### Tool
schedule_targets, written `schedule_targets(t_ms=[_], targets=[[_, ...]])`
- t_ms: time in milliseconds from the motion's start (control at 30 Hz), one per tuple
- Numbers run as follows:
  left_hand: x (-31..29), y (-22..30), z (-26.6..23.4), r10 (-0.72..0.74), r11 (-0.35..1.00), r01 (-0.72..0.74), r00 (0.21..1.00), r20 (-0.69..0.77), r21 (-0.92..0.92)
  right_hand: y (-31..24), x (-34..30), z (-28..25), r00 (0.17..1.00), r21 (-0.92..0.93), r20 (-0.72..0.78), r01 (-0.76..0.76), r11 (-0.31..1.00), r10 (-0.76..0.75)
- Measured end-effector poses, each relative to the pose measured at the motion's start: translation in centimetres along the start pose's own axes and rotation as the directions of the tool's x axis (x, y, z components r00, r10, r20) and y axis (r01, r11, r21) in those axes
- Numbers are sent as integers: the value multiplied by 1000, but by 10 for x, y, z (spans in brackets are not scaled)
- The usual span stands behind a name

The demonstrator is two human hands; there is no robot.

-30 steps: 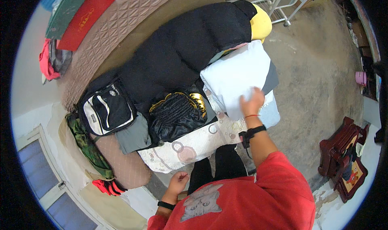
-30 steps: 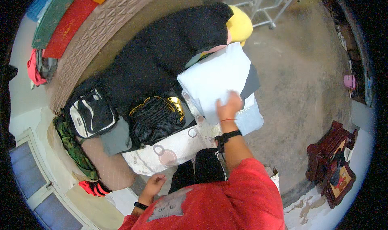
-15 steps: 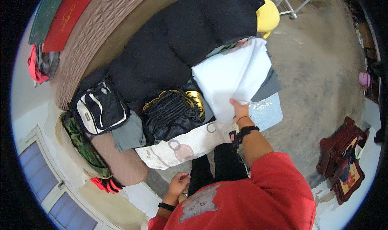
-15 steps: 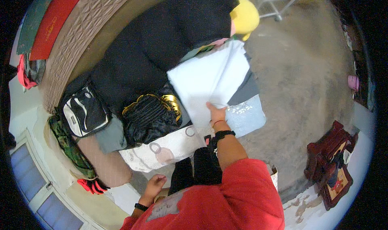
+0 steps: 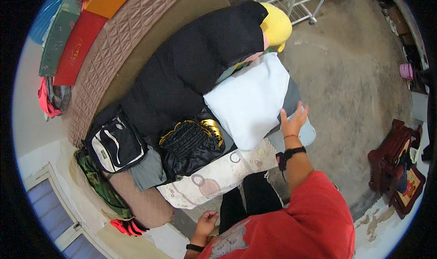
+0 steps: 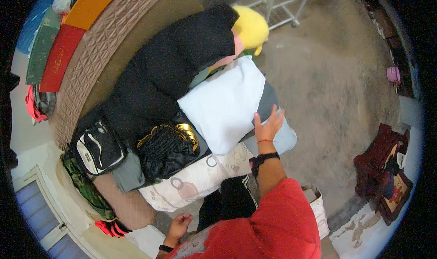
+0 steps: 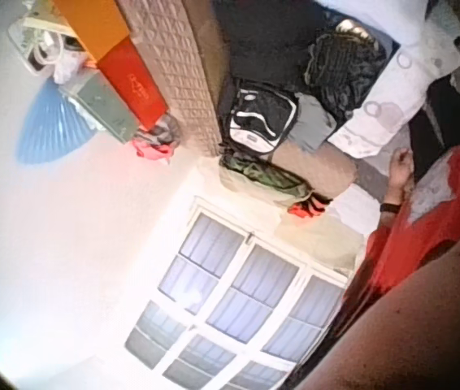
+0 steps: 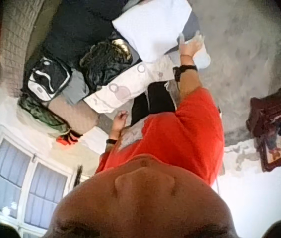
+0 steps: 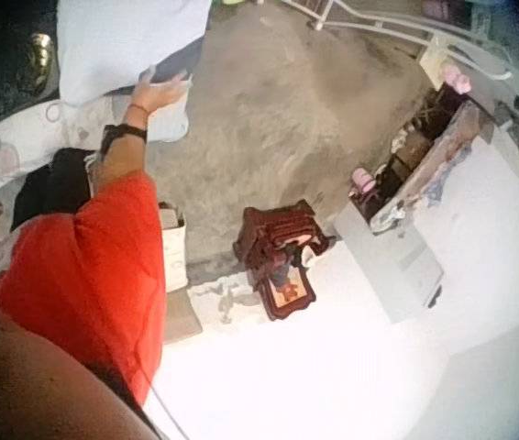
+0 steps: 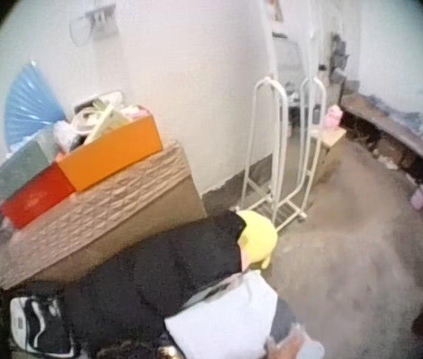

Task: The person folds various clothing items and places them on a bed. They handle a black jacket, gray shorts, a camouflage jacket, red boxing gloves, a black shirt, and a gray shirt, folding each item and stacking them neatly.

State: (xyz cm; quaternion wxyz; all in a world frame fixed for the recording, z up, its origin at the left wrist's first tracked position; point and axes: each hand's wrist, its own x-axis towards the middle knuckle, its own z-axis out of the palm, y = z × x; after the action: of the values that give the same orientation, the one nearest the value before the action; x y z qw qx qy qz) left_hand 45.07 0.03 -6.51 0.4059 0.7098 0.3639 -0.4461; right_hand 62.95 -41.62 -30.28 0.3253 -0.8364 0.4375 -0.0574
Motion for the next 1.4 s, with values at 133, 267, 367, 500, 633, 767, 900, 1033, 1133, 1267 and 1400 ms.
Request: schedule_targets(t_ms=[133, 267, 367, 500, 633, 767, 900, 1033, 1133, 1267, 1400], targets=[[-6, -16, 7, 48, 999, -48, 999, 5, -10, 3, 42, 6, 845, 56, 524, -161, 985, 109], [-18, -29, 2, 196, 972, -206, 976, 95, 110, 9, 22, -27, 922, 165, 388, -52, 985, -16], [-16, -34, -10, 279, 941, -307, 941, 190, 142, 26, -40, -84, 749, -21, 627, 293, 956, -216], [19, -11, -13, 506, 695, -600, 800, 323, 395, 108, -155, -184, 620, -176, 782, 113, 978, 69], [44, 27, 10, 559, 574, -660, 748, 357, 485, 229, -244, -296, 742, -428, 637, 114, 897, 210], [35, 76, 63, 571, 370, -732, 665, 481, 573, 346, -338, -408, 774, -322, 230, -511, 797, 590], [4, 120, 169, 416, 106, -816, 555, 720, 568, 449, -449, -448, 775, -524, 56, -514, 679, 630], [-43, 137, 294, 366, -73, -865, 440, 820, 497, 529, -521, -414, 407, -356, 253, -804, 476, 878], [-75, 143, 404, 219, -125, -874, 437, 873, 469, 570, -528, -402, 416, -525, 435, -604, 600, 799], [-121, 152, 562, -122, -333, -826, 515, 849, 454, 621, -483, -491, 310, -260, 452, -851, 456, 836], [-172, 152, 696, -17, -262, -896, 375, 927, 358, 670, -398, -645, 649, -442, 237, -591, 675, 723]])
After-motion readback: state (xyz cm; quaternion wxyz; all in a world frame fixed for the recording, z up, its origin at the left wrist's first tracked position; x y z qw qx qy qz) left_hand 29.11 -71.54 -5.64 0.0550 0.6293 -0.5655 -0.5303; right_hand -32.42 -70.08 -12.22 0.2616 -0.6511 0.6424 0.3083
